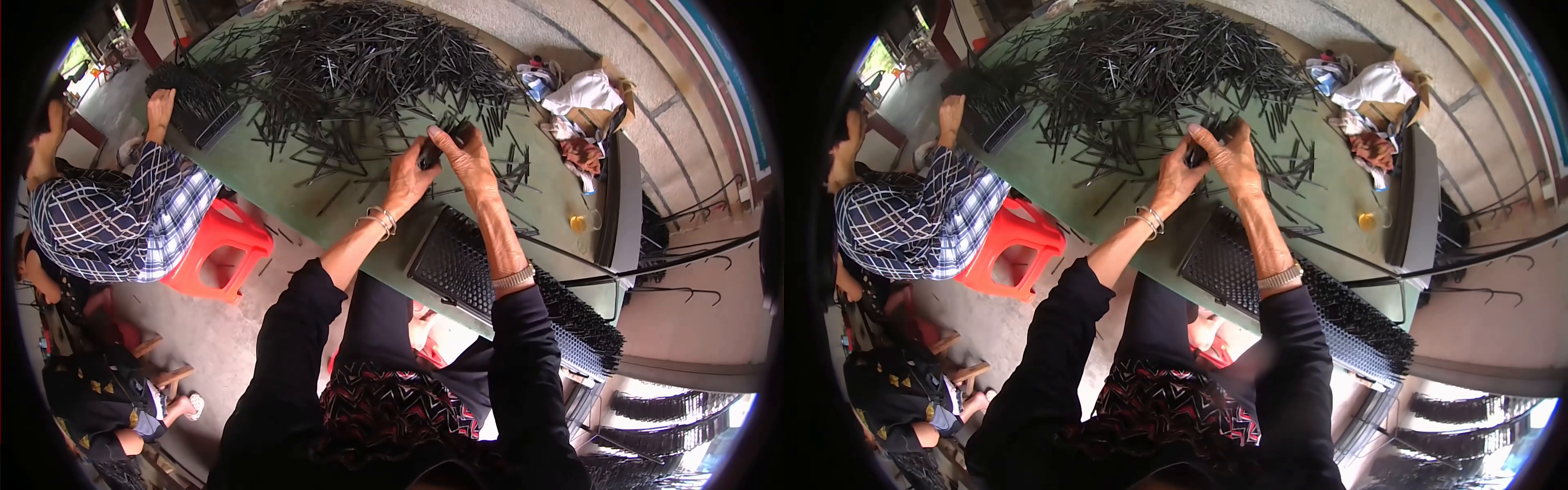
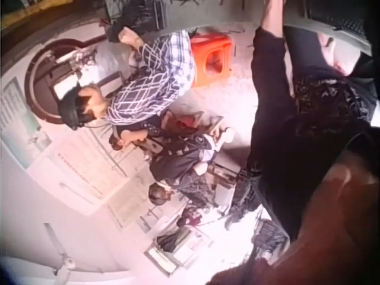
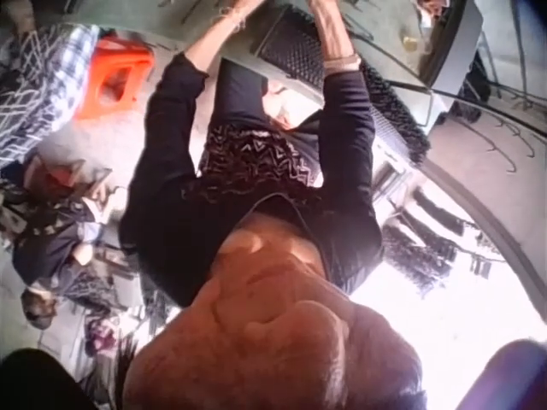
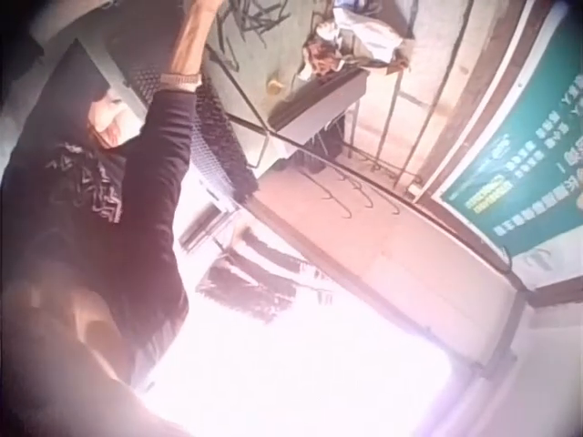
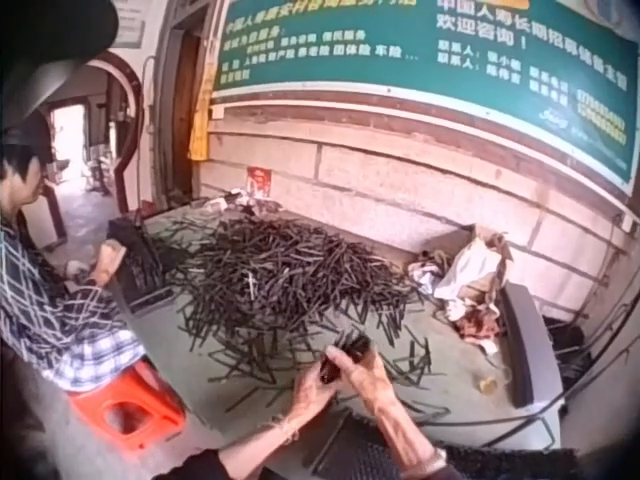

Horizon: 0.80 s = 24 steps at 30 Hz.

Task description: Manually inserting metal rods into a base to assemble industrial-style brushes.

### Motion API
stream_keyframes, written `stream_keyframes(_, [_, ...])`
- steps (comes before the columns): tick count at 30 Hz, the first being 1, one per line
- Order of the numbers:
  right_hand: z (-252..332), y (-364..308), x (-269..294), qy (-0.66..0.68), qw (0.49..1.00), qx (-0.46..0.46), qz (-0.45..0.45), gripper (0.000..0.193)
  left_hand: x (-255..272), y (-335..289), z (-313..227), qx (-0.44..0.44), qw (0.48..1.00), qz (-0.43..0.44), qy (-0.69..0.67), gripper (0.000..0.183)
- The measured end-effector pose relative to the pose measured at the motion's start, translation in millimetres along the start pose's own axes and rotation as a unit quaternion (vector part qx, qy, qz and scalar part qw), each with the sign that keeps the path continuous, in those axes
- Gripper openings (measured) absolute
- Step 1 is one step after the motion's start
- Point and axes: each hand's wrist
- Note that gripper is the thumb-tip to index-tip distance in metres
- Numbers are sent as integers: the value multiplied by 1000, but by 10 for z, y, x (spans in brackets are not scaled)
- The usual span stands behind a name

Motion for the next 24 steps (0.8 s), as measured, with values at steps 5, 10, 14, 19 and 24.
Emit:
stream_keyframes(5, [86,10,-201,81,994,-75,-8,80,-9,-126,227,48,999,14,-19,43])
stream_keyframes(10, [-92,84,-262,141,988,-55,-6,33,-20,-147,286,5,1000,-18,6,47])
stream_keyframes(14, [-64,16,-325,151,988,-30,-11,20,1,-156,367,166,980,50,-96,43])
stream_keyframes(19, [60,-56,-308,127,992,-22,11,23,61,-119,513,246,951,166,-82,43])
stream_keyframes(24, [-15,49,-276,52,997,-1,-57,33,31,-167,233,178,980,82,-28,32])
Point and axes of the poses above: each hand's wrist, its own y-axis towards the middle knuckle, its own x-axis out of the back of the hand, z = x × y, and after that the axes turned 5 degrees about -y, right-handed
